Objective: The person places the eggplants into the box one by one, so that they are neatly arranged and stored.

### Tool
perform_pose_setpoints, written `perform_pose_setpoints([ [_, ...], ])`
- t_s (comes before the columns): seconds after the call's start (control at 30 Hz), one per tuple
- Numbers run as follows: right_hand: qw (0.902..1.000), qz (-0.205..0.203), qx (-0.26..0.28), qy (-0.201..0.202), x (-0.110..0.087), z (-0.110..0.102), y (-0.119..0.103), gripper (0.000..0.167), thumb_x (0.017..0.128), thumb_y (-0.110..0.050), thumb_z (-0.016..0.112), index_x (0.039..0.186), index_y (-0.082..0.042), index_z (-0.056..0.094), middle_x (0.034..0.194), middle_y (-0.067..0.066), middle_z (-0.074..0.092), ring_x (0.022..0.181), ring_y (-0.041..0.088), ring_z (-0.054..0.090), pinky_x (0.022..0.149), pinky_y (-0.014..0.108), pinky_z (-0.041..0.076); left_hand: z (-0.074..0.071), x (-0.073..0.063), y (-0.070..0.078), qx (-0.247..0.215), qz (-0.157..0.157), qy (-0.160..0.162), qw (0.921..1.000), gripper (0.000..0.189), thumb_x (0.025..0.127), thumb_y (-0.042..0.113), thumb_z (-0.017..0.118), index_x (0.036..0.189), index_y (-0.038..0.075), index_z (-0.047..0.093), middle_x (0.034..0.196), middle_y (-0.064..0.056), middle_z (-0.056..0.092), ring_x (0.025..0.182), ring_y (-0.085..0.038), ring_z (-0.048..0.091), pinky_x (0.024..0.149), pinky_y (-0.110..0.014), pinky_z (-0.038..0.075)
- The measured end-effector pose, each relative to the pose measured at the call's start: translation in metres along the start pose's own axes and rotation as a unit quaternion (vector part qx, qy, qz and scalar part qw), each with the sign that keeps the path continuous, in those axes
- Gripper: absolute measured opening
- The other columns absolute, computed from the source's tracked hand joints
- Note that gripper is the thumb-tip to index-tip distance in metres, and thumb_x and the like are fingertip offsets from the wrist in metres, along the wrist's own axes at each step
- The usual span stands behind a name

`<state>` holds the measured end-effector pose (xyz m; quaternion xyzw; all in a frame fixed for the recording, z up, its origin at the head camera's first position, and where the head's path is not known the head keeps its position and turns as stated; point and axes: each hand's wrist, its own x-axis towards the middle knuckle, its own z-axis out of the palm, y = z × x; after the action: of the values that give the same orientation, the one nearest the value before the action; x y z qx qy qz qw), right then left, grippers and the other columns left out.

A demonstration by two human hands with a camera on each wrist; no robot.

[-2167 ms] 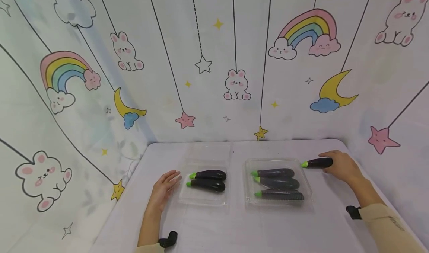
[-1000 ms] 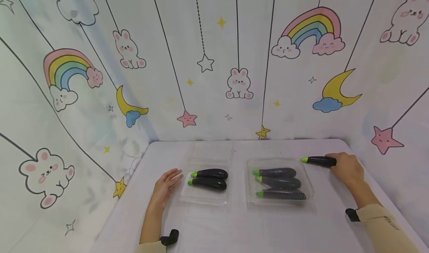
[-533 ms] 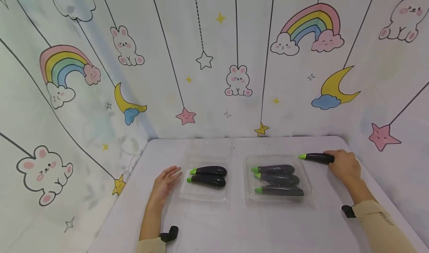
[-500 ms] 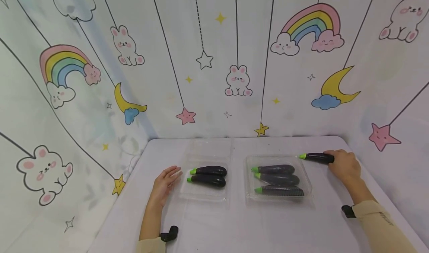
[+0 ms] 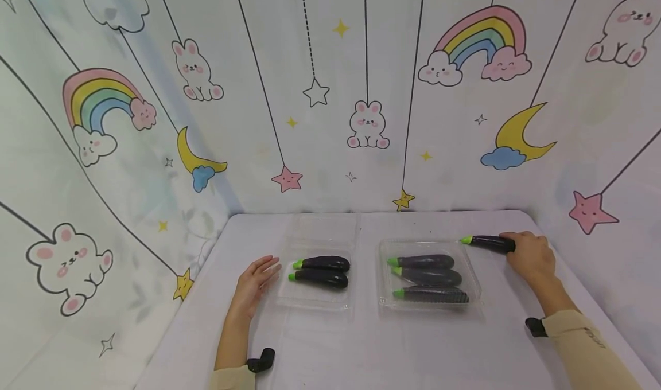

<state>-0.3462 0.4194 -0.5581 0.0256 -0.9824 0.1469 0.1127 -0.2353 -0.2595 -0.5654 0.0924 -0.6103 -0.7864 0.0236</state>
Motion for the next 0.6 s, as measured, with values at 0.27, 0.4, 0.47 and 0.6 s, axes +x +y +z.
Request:
perform_pose_setpoints([
  [0.27, 1.0, 0.001, 0.001, 0.001, 0.0, 0.0, 0.0, 0.051, 0.084, -0.006, 0.075, 0.133, 0.0, 0.062, 0.122, 0.045, 0.054, 0.105, 0.07, 0.051, 0.079, 0.076, 0.046, 0.001, 0.0, -0.001, -0.007, -0.003, 0.004, 1.0, 0.047, 0.105, 0.0, 0.056, 0.151, -0.004, 0.045, 0.15, -0.02, 0.056, 0.139, -0.035, 0.054, 0.115, -0.043, 0.045],
  [0.4, 0.9998, 0.003, 0.012, 0.018, 0.0, 0.0, -0.004, 0.051, 0.086, -0.005, 0.073, 0.135, 0.001, 0.061, 0.124, 0.045, 0.053, 0.107, 0.07, 0.05, 0.081, 0.078, 0.046, 0.001, 0.0, -0.001, -0.005, -0.004, 0.006, 1.0, 0.048, 0.105, 0.001, 0.057, 0.151, -0.004, 0.045, 0.15, -0.021, 0.055, 0.139, -0.035, 0.054, 0.115, -0.043, 0.045],
  [0.47, 0.9994, 0.001, 0.017, 0.031, 0.0, -0.001, -0.008, 0.05, 0.087, -0.006, 0.072, 0.135, 0.001, 0.06, 0.125, 0.045, 0.052, 0.108, 0.07, 0.05, 0.081, 0.078, 0.045, 0.001, 0.0, 0.0, -0.006, -0.004, 0.007, 1.0, 0.048, 0.105, 0.001, 0.057, 0.151, -0.004, 0.045, 0.15, -0.021, 0.055, 0.139, -0.035, 0.054, 0.115, -0.043, 0.045],
  [0.6, 0.9983, -0.009, 0.02, 0.053, 0.001, -0.006, -0.018, 0.049, 0.09, -0.006, 0.072, 0.136, 0.003, 0.059, 0.125, 0.045, 0.052, 0.107, 0.069, 0.051, 0.081, 0.078, 0.045, 0.002, -0.001, 0.001, -0.002, -0.003, 0.005, 1.0, 0.048, 0.105, 0.001, 0.057, 0.151, -0.004, 0.045, 0.151, -0.023, 0.053, 0.139, -0.035, 0.054, 0.116, -0.044, 0.044],
])
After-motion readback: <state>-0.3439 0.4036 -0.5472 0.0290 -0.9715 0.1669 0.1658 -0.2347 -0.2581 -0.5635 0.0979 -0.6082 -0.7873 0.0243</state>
